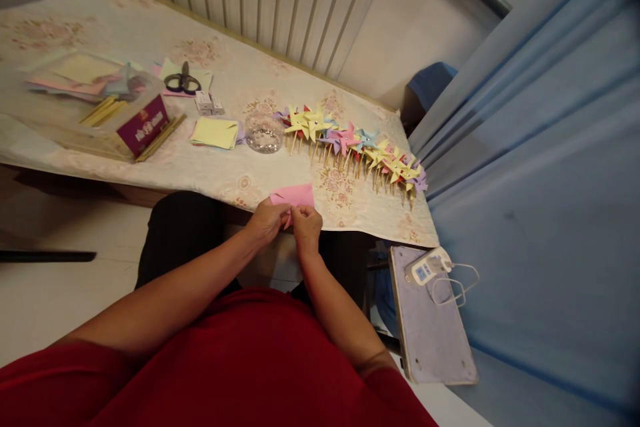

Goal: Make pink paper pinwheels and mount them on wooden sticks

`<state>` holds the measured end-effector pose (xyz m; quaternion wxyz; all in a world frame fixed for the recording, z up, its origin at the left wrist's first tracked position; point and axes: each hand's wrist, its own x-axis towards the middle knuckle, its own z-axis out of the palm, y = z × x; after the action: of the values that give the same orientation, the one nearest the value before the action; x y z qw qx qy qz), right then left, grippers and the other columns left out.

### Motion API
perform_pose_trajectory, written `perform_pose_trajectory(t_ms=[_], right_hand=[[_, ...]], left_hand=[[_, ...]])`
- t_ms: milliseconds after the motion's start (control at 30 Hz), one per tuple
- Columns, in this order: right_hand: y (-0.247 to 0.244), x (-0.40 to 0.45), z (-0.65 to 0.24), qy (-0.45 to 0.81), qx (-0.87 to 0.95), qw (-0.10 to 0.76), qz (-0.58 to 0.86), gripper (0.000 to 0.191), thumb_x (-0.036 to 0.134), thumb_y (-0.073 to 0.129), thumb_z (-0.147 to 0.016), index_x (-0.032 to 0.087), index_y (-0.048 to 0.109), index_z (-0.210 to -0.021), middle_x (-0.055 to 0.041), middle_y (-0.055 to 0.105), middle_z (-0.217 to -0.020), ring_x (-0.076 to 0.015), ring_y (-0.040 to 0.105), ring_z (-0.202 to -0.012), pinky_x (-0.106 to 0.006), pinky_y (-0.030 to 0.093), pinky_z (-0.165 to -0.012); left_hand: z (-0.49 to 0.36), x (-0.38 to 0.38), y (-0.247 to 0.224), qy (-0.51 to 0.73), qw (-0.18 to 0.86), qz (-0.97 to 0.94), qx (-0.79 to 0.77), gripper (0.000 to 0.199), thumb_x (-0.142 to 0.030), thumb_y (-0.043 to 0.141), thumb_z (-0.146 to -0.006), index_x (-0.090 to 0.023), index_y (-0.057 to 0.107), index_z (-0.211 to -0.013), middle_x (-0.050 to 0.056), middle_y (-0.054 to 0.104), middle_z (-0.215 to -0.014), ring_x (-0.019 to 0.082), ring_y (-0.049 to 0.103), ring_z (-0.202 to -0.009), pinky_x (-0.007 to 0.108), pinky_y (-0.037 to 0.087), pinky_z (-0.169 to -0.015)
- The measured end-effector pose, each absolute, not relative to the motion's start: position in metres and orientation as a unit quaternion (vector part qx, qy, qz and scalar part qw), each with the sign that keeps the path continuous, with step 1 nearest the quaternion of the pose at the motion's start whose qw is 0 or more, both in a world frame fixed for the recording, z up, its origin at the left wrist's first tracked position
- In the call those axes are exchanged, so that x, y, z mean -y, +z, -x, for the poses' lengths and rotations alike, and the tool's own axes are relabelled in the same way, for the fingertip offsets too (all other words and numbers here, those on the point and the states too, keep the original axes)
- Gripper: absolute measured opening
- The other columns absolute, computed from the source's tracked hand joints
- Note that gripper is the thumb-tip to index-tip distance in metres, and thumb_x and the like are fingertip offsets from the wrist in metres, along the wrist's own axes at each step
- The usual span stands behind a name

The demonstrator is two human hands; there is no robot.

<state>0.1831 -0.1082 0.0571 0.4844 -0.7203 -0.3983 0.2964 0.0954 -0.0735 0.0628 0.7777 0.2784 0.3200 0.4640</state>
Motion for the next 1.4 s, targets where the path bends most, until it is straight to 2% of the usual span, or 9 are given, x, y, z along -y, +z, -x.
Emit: perform_pose_trajectory(t_ms=[233,400,467,633,767,933,1000,1233,1400], right_hand=[[0.055,0.112,-0.194,0.285,0.371,0.505,0.725,0.017,0.034,0.061,-0.073,0.02,0.062,-0.064,0.0047,0.056,-0.057,-0.0132,0.05,-0.056,-0.025,0.039,-0.058],[0.064,0.11,-0.225,0.224,0.331,0.548,0.735,0.017,0.036,0.066,-0.07,0.019,0.065,-0.074,0.0085,0.047,-0.053,-0.0118,0.044,-0.054,-0.025,0.038,-0.059],[0.069,0.107,-0.236,0.276,0.333,0.556,0.71,0.023,0.037,0.071,-0.065,0.019,0.066,-0.078,0.0091,0.047,-0.053,-0.0112,0.044,-0.054,-0.025,0.038,-0.058],[0.068,0.102,-0.245,0.497,0.321,0.532,0.606,0.036,0.043,0.082,-0.054,0.017,0.067,-0.075,0.0029,0.063,-0.062,-0.0121,0.054,-0.058,-0.025,0.044,-0.059],[0.062,0.102,-0.24,0.548,0.317,0.518,0.575,0.035,0.04,0.084,-0.051,0.018,0.068,-0.073,0.002,0.066,-0.065,-0.0128,0.058,-0.059,-0.026,0.047,-0.062],[0.061,0.102,-0.235,0.535,0.325,0.508,0.593,0.036,0.036,0.084,-0.049,0.016,0.072,-0.077,0.0008,0.069,-0.067,-0.0139,0.059,-0.06,-0.027,0.047,-0.063],[0.06,0.102,-0.234,0.513,0.341,0.499,0.61,0.035,0.036,0.083,-0.051,0.015,0.073,-0.078,0.0009,0.069,-0.066,-0.0136,0.057,-0.06,-0.027,0.045,-0.061],[0.052,0.101,-0.23,0.453,0.367,0.469,0.663,0.03,0.037,0.077,-0.056,0.014,0.073,-0.076,0.002,0.065,-0.062,-0.0136,0.055,-0.06,-0.026,0.042,-0.057],[0.05,0.1,-0.227,0.46,0.352,0.474,0.663,0.03,0.036,0.076,-0.057,0.014,0.072,-0.076,0.0013,0.066,-0.064,-0.0152,0.057,-0.063,-0.026,0.044,-0.059]], left_hand=[[-0.097,0.071,0.066,0.471,0.763,-0.241,-0.372,0.028,0.0,0.064,-0.06,-0.016,0.059,-0.082,-0.005,0.06,-0.056,0.008,0.055,-0.049,0.018,0.042,-0.048],[-0.095,0.069,0.069,0.46,0.737,-0.255,-0.424,0.029,-0.005,0.065,-0.056,-0.014,0.062,-0.084,-0.003,0.062,-0.059,0.012,0.059,-0.054,0.022,0.048,-0.056],[-0.094,0.068,0.068,0.446,0.734,-0.268,-0.437,0.029,-0.007,0.066,-0.056,-0.014,0.063,-0.084,-0.001,0.063,-0.062,0.012,0.059,-0.055,0.023,0.049,-0.058],[-0.093,0.069,0.065,0.423,0.732,-0.296,-0.445,0.027,-0.009,0.066,-0.057,-0.015,0.062,-0.083,0.0,0.064,-0.064,0.012,0.059,-0.058,0.024,0.049,-0.063],[-0.092,0.07,0.068,0.402,0.724,-0.327,-0.454,0.024,-0.008,0.063,-0.058,-0.016,0.061,-0.081,-0.002,0.06,-0.06,0.011,0.055,-0.056,0.023,0.045,-0.06],[-0.089,0.073,0.077,0.37,0.697,-0.371,-0.489,0.02,-0.006,0.059,-0.058,-0.016,0.059,-0.075,-0.006,0.049,-0.05,0.008,0.04,-0.044,0.022,0.029,-0.048],[-0.089,0.075,0.081,0.366,0.691,-0.38,-0.494,0.019,-0.006,0.057,-0.058,-0.016,0.058,-0.074,-0.007,0.045,-0.047,0.008,0.036,-0.043,0.022,0.027,-0.047],[-0.087,0.075,0.08,0.363,0.679,-0.39,-0.505,0.022,-0.005,0.056,-0.057,-0.016,0.06,-0.076,-0.008,0.046,-0.047,0.008,0.037,-0.044,0.023,0.029,-0.049],[-0.084,0.073,0.073,0.358,0.698,-0.389,-0.483,0.027,-0.009,0.06,-0.058,-0.015,0.066,-0.083,-0.001,0.063,-0.062,0.013,0.054,-0.057,0.024,0.04,-0.059]])
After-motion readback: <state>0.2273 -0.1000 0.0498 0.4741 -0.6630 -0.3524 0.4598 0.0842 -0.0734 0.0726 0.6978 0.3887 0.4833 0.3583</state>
